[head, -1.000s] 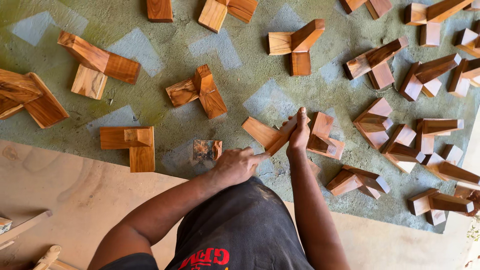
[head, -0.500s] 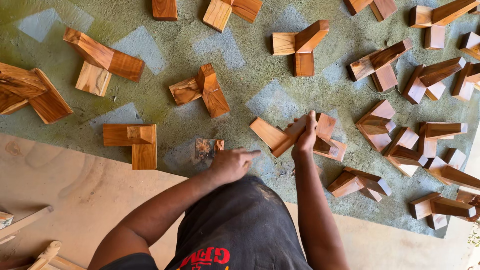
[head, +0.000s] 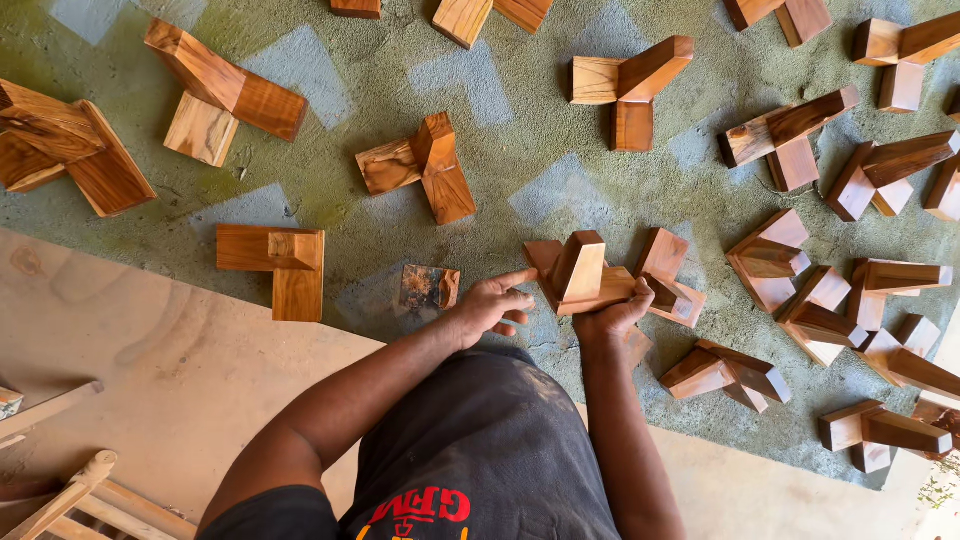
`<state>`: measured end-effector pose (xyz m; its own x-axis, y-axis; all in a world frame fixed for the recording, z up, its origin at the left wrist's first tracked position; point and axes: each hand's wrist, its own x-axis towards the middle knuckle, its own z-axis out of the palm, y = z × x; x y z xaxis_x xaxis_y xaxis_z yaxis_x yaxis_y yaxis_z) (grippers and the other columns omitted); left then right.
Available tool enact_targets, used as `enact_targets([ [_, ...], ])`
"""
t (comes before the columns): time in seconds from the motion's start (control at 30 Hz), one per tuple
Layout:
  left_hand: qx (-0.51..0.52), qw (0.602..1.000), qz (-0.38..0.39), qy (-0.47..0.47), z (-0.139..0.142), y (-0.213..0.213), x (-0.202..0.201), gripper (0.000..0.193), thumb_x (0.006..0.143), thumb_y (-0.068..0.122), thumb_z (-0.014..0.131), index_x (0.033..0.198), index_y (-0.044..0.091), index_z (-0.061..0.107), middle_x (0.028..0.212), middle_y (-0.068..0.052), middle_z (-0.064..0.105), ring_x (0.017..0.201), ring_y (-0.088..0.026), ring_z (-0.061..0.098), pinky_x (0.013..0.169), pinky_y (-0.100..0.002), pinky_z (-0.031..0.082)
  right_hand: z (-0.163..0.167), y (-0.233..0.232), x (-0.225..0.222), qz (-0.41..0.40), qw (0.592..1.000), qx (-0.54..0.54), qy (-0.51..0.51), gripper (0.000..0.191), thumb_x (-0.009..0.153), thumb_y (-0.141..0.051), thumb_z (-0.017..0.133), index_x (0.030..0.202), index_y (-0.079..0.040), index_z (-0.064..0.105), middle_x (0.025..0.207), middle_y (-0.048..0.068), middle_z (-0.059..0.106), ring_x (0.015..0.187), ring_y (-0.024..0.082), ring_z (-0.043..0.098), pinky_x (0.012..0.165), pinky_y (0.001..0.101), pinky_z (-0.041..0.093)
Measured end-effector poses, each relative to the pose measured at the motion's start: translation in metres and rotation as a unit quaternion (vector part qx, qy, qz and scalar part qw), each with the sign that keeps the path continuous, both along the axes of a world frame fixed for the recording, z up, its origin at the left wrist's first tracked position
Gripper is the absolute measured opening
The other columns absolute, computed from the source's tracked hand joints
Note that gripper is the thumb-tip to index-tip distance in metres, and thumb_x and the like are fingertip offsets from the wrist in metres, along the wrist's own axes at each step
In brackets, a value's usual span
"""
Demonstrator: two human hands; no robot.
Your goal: The person sands multiple small wooden pieces using a sanding block. They pick up each piece, rub the surfaces with the block, and place the piece back on the floor. The process is repeated for several pieces.
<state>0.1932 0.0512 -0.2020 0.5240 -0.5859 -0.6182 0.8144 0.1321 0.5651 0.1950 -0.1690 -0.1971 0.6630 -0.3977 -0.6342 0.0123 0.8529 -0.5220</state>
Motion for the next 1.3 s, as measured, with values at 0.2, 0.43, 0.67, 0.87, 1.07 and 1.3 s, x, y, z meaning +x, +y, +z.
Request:
enact_targets([
  [0.2,-0.005,1.000,-0.009,0.024,-0.011,-0.009,0.003,0.076,0.095,0.019,0.066,0.162,0.023,0.032,0.109,-0.009,0.069,0.082,-0.011,0.067,0.059,-0.025,0.063,-0.001,0.011,-0.001,-0.008,1.000,-0.031,-0.002,0.056,0.083,-0.056,0.059,0.109,-0.007,0.058,0.110,0.014,0.068,0.108,0.030,0.065,0.102,0.0472,0.051],
  [0.43,0.061,0.990,-0.103,-0.074,-0.006,-0.011,-0.007,0.086,0.096,0.026,0.065,0.165,0.031,0.014,0.110,-0.009,0.065,0.084,-0.014,0.068,0.065,-0.030,0.064,0.004,0.016,0.002,-0.003,0.998,-0.063,0.021,0.051,0.082,-0.055,0.057,0.107,-0.011,0.057,0.107,0.012,0.068,0.104,0.029,0.065,0.099,0.0477,0.051],
  [0.67,0.258,0.800,-0.167,-0.515,-0.023,-0.001,-0.025,0.066,0.097,0.023,0.071,0.155,0.011,0.041,0.113,-0.021,0.067,0.071,-0.019,0.070,0.056,-0.028,0.063,0.000,0.017,0.004,-0.022,0.998,-0.051,0.023,0.051,0.083,-0.055,0.057,0.107,-0.010,0.056,0.103,0.012,0.067,0.101,0.029,0.065,0.097,0.0490,0.052],
  [0.87,0.332,0.771,-0.163,-0.519,-0.024,0.006,0.004,0.054,0.097,0.015,0.068,0.148,0.014,0.052,0.113,-0.016,0.070,0.061,-0.015,0.066,0.046,-0.028,0.059,0.000,0.017,0.004,-0.023,0.999,-0.039,0.021,0.054,0.085,-0.057,0.057,0.109,-0.009,0.055,0.104,0.013,0.067,0.102,0.029,0.065,0.097,0.0485,0.052],
  [1.07,0.194,0.927,-0.123,-0.296,-0.014,-0.013,0.022,0.060,0.091,0.015,0.070,0.149,0.021,0.054,0.113,-0.007,0.072,0.069,-0.009,0.068,0.052,-0.021,0.060,0.005,0.021,0.004,-0.028,0.997,-0.064,0.031,0.058,0.084,-0.057,0.057,0.114,-0.008,0.055,0.104,0.013,0.066,0.104,0.029,0.065,0.097,0.0496,0.052],
  [1.3,0.145,0.987,-0.052,-0.038,0.011,-0.019,0.006,0.067,0.092,0.018,0.068,0.155,0.020,0.044,0.100,-0.010,0.073,0.068,-0.008,0.068,0.048,-0.023,0.060,-0.001,0.020,0.004,-0.054,0.996,-0.063,0.032,0.054,0.083,-0.055,0.059,0.111,-0.009,0.055,0.101,0.013,0.065,0.100,0.029,0.065,0.095,0.0501,0.052],
])
